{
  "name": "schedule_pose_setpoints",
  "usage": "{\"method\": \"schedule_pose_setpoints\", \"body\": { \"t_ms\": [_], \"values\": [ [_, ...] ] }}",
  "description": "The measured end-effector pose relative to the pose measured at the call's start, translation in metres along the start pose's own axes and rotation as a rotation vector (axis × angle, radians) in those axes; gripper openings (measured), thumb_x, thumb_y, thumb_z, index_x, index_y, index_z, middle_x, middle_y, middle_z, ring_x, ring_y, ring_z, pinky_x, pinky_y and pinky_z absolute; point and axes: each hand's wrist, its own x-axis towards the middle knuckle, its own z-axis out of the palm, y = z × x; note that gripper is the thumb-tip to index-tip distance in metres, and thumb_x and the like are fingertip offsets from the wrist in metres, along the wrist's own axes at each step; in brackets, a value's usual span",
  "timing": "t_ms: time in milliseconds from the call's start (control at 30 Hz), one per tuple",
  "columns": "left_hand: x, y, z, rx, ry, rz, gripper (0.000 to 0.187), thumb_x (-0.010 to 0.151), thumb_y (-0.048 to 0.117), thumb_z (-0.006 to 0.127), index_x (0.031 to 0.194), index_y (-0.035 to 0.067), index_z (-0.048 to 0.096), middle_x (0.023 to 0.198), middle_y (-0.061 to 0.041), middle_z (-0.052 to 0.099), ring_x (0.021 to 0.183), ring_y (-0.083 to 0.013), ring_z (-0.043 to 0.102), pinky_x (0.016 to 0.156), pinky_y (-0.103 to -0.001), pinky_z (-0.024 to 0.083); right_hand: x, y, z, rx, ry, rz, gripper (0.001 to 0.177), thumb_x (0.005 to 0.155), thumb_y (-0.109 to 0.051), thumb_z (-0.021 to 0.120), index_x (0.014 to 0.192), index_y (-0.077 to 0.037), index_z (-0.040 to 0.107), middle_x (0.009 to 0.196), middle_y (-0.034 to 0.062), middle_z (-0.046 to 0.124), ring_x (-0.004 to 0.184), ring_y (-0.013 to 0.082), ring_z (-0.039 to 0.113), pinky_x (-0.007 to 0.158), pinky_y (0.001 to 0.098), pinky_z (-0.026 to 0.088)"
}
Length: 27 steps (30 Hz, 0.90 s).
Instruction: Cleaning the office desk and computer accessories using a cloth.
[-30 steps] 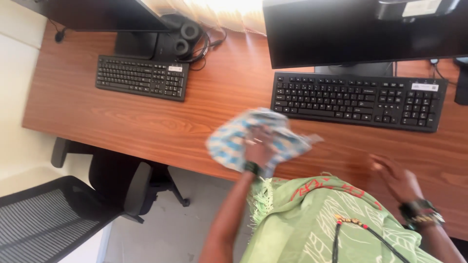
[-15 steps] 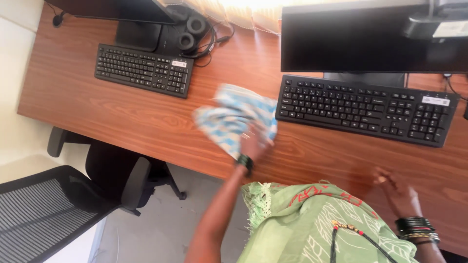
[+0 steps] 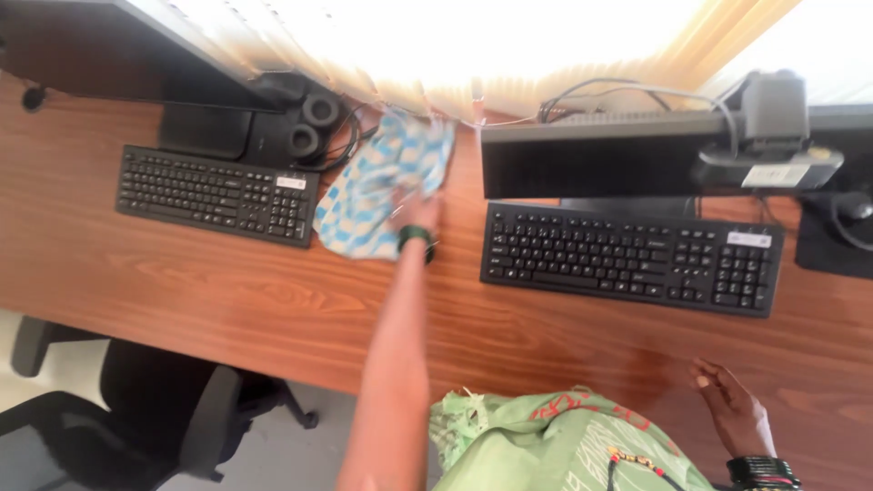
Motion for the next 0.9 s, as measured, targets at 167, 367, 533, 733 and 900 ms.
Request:
{"method": "schedule_pose_setpoints", "body": {
  "t_ms": [167,367,533,733,900],
  "values": [
    [0.084,0.03,0.1,-0.069,-0.315,0.462,0.038,0.102,0.038,0.049,0.125,0.015,0.069,0.128,-0.023,0.067,0.121,-0.0425,0.061,0.106,-0.052,0.047,0.006,-0.037,-0.004,0.02,0.036,0.051,0.042,0.101,-0.03,0.06,0.14,-0.014,0.066,0.115,0.0098,0.078,0.111,0.0192,0.072,0.095,0.0341,0.052],
    [0.047,-0.012,0.037,-0.259,-0.112,0.694,0.034,0.095,0.035,0.062,0.118,0.013,0.073,0.128,-0.016,0.07,0.12,-0.035,0.064,0.1,-0.044,0.05,0.005,-0.021,0.005,-0.066,0.034,-0.011,0.042,0.097,-0.029,0.062,0.136,-0.015,0.066,0.12,0.008,0.076,0.11,0.0223,0.073,0.093,0.0361,0.054],
    [-0.031,-0.105,0.004,-0.095,0.22,0.565,0.043,0.09,0.026,0.068,0.131,0.012,0.066,0.146,-0.015,0.059,0.137,-0.0335,0.055,0.114,-0.044,0.044,-0.005,-0.001,0.013,-0.087,0.01,-0.063,0.039,0.098,-0.029,0.062,0.134,-0.015,0.066,0.123,0.0105,0.074,0.115,0.0281,0.07,0.092,0.0384,0.054],
    [-0.195,-0.164,0.014,0.278,0.264,0.265,0.066,0.09,0.029,0.068,0.152,0.02,0.048,0.163,-0.011,0.038,0.146,-0.035,0.04,0.106,-0.057,0.037,-0.001,0.006,0.025,0.03,-0.015,-0.131,0.038,0.097,-0.026,0.06,0.132,-0.014,0.066,0.12,0.0115,0.075,0.113,0.0255,0.072,0.091,0.0368,0.055],
    [-0.281,-0.121,0.079,0.236,0.115,0.431,0.067,0.083,0.035,0.074,0.142,0.01,0.052,0.143,-0.018,0.056,0.126,-0.0382,0.056,0.099,-0.056,0.045,-0.003,-0.029,0.022,0.028,-0.086,-0.207,0.039,0.097,-0.025,0.06,0.134,-0.014,0.065,0.118,0.0106,0.076,0.108,0.0234,0.074,0.09,0.0361,0.056]
  ]
}}
